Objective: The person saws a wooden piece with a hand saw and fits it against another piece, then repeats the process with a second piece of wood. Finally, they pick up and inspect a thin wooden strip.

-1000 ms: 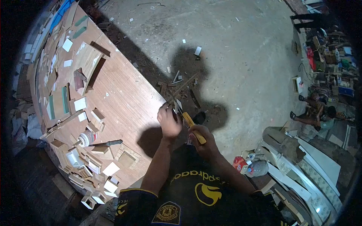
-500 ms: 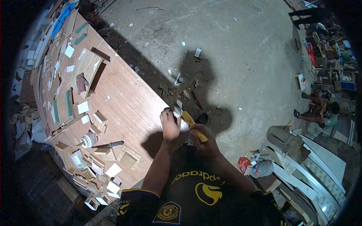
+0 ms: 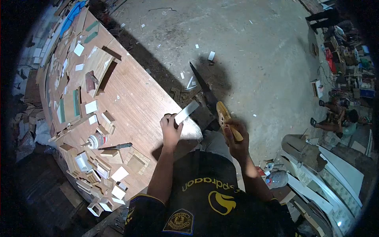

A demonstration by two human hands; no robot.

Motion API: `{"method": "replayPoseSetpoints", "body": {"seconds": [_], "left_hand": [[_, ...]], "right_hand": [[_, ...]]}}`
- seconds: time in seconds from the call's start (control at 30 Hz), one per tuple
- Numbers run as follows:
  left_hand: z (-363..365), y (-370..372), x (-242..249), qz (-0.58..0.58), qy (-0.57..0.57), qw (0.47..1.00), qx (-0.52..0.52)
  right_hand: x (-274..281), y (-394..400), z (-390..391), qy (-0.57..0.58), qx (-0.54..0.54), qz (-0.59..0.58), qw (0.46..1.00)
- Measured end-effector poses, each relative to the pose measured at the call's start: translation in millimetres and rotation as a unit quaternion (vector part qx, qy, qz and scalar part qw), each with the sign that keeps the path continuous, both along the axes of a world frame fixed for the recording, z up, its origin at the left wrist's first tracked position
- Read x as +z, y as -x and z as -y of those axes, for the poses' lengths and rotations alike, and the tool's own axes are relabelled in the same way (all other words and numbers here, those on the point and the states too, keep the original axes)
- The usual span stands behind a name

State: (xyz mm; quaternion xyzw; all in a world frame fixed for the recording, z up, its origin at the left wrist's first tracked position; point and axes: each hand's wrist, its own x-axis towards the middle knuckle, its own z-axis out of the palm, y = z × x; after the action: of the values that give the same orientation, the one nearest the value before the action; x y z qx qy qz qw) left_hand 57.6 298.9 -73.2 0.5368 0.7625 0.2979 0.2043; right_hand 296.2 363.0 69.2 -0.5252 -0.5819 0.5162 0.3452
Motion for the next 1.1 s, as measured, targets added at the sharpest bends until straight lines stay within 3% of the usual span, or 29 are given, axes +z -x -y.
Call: {"method": "replayPoseSetpoints", "body": {"seconds": [0.17, 0.23, 0.27, 0.37, 0.43, 0.67, 0.93, 1.1], "left_hand": [[-2, 1, -2, -0.001, -0.002, 1.0, 0.003], [-2, 2, -3, 0.001, -0.007, 1.0, 0.003], [-2, 3, -3, 0.003, -0.01, 1.0, 0.001], [-3, 3, -2, -0.009, -0.013, 1.0, 0.0], [-3, 2, -2, -0.01, -0.018, 1.0, 0.005], [-3, -1, 2, -0.006, -0.034, 0.999, 0.01], [-2, 2, 1, -0.014, -0.054, 0.998, 0.004], [-22, 4, 6, -0.02, -0.037, 0.999, 0.009]], "right_hand": [[5, 8, 9, 0.037, 0.031, 0.02, 0.999], [0, 18, 9, -0.081, 0.049, 0.024, 0.995], [-5, 22, 8, -0.084, 0.051, 0.023, 0.995], [-28, 37, -4, -0.029, 0.038, 0.066, 0.997], [-45, 54, -32, -0.03, 0.065, 0.183, 0.98], [-133, 78, -78, 0.034, 0.092, 0.166, 0.981], [-129, 88, -82, 0.084, 0.116, 0.244, 0.959], [-138, 91, -79, 0.059, 0.106, 0.237, 0.964]]}}
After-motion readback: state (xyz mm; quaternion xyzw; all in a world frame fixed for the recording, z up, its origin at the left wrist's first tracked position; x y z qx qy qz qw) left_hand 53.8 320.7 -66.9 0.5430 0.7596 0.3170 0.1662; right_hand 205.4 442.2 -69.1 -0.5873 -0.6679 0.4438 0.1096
